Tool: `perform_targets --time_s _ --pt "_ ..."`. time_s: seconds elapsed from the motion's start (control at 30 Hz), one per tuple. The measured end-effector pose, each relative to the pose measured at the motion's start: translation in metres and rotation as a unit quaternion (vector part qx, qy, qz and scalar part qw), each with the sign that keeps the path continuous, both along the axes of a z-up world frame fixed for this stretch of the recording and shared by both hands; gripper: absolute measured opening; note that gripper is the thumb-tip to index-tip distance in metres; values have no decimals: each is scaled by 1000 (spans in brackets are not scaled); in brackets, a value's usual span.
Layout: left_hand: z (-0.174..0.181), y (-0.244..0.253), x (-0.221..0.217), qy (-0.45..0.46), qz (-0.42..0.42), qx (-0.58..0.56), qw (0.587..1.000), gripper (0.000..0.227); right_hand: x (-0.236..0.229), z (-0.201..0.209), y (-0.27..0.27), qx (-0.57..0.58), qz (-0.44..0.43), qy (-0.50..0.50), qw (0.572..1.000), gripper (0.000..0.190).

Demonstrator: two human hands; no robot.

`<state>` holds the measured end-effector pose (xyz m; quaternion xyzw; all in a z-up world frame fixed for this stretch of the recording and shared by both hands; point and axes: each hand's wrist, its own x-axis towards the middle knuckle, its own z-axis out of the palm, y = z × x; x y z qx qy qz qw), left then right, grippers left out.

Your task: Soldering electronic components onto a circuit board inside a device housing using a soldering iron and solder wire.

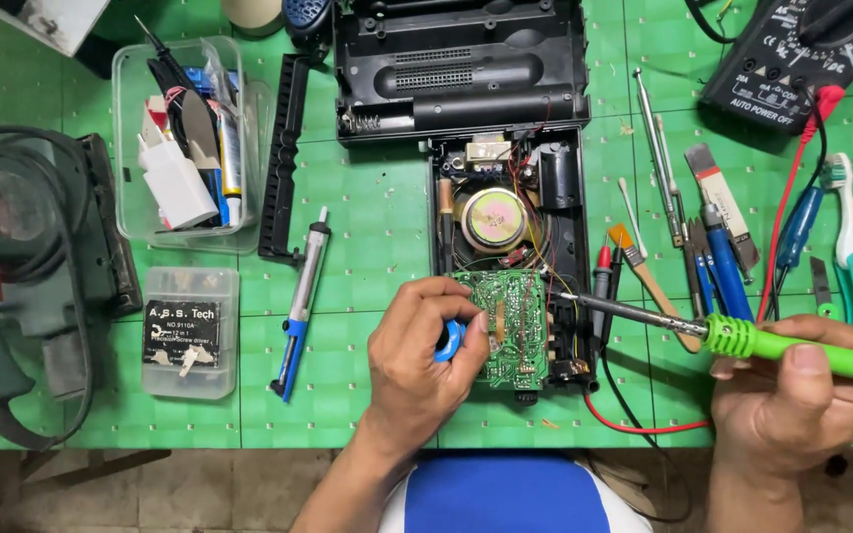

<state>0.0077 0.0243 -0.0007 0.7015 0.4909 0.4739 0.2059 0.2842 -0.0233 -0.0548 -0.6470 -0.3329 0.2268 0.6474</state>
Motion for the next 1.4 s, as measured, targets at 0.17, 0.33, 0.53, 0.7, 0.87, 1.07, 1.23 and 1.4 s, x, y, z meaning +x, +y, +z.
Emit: perform_targets --time_s 0.17,0.33,0.53,0.7,0.87,1.07,1.23,1.4 --pt "2 1 2 -12 -16 -6 1000 7 -3 0 -2 12 -4 -19 1000 43" --pt "1 2 2 -11 -14 6 1000 7 -6 0 -6 27 -10 -78 997 42" --pt "-3 1 0 -13 -20 12 1000 6 -5 -7 -12 80 -17 -108 991 38" --pt "-3 2 0 -1 -19 23 1000 8 -11 -3 -11 100 -18 -113 988 46" --pt "-3 3 1 8 -22 19 1000 8 -11 -4 -5 127 -22 -115 985 43" --pt "0 4 1 2 -31 19 999 8 -10 -18 1 178 9 -114 977 38" --pt "-2 3 1 11 -29 16 999 8 -9 -20 1 170 13 -112 979 38" --pt "-2 3 2 5 -30 10 999 8 -11 -17 3 180 22 -106 978 39"
